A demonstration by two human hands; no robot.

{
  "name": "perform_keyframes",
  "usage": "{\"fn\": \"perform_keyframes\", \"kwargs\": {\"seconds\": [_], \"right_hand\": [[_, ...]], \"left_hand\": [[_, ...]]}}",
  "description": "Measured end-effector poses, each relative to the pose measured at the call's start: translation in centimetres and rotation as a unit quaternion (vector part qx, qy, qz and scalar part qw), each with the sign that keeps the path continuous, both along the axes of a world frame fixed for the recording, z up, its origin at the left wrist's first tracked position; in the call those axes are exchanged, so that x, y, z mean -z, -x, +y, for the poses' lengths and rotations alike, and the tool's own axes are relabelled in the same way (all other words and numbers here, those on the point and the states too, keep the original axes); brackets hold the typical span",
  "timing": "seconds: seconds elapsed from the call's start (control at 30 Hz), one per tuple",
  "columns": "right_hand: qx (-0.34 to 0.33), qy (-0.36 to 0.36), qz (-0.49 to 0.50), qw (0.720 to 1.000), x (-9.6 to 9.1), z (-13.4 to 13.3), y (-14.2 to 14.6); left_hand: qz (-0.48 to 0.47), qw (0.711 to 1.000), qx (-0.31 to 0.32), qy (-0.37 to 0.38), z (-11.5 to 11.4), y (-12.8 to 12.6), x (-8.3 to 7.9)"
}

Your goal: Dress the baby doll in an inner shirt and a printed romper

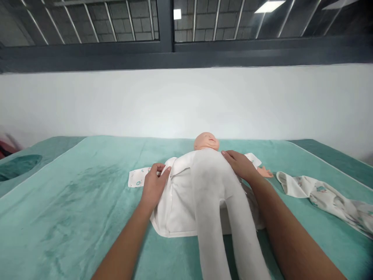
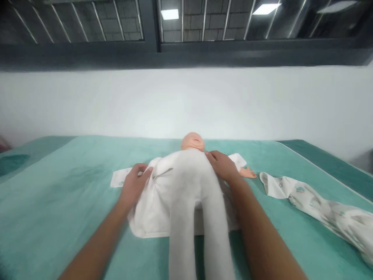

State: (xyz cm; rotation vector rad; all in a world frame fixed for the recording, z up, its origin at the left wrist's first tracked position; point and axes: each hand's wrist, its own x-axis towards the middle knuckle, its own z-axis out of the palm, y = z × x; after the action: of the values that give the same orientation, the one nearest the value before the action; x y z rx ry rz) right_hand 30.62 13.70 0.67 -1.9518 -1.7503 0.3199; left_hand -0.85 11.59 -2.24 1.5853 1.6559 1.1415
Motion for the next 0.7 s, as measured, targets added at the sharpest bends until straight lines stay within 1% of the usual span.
{"fn": "perform_keyframes", "kwargs": {"seconds": [0.03,0.07,0.1,0.13,0.17,0.2,0.27,0.33,0.37,0.5,0.6,0.67,0.7], "right_hand": [[-0.036,0.006,0.002,0.999,0.0,0.1,-0.2],[-0.061,-0.003,-0.001,0.998,-0.1,0.1,-0.2],[-0.066,-0.026,-0.008,0.997,-0.5,0.0,-0.1],[-0.051,-0.051,-0.015,0.997,-0.9,-0.2,0.0],[-0.02,-0.065,-0.024,0.997,-1.4,-0.5,0.1],[0.016,-0.062,-0.036,0.997,-1.7,-0.9,0.2],[0.066,-0.01,-0.059,0.996,-2.1,-1.7,0.3],[0.067,0.058,-0.071,0.994,-1.9,-2.6,0.2],[0.062,0.075,-0.067,0.993,-1.6,-3.0,0.1],[0.022,0.073,0.023,0.997,-0.6,-3.9,0.1],[-0.006,0.071,0.088,0.994,-0.8,-4.0,0.8],[-0.016,0.077,0.169,0.982,-1.1,-4.0,1.5],[-0.013,0.083,0.226,0.971,-1.2,-4.0,2.0]], "left_hand": [[0.019,1.0,-0.007,0.006,-0.2,-0.1,0.0],[0.033,0.999,-0.008,0.013,-0.4,-0.1,0.1],[0.038,0.999,-0.002,0.019,-0.7,-0.2,0.2],[0.036,0.999,0.011,0.024,-0.8,-0.3,0.3],[0.031,0.999,0.023,0.025,-1.0,-0.3,0.4],[0.024,0.999,0.03,0.023,-1.1,-0.4,0.6],[0.003,1.0,0.029,0.006,-1.1,-0.5,0.9],[-0.032,0.999,0.022,-0.018,-1.0,-0.5,1.2],[-0.051,0.998,0.02,-0.028,-0.9,-0.4,1.2],[-0.104,0.994,0.02,-0.038,-1.1,-0.6,0.9],[-0.122,0.992,0.009,-0.033,-1.5,-1.2,0.0],[-0.127,0.991,0.014,-0.033,-1.6,-1.7,-0.7],[-0.127,0.991,0.019,-0.034,-1.5,-2.1,-1.0]]}}
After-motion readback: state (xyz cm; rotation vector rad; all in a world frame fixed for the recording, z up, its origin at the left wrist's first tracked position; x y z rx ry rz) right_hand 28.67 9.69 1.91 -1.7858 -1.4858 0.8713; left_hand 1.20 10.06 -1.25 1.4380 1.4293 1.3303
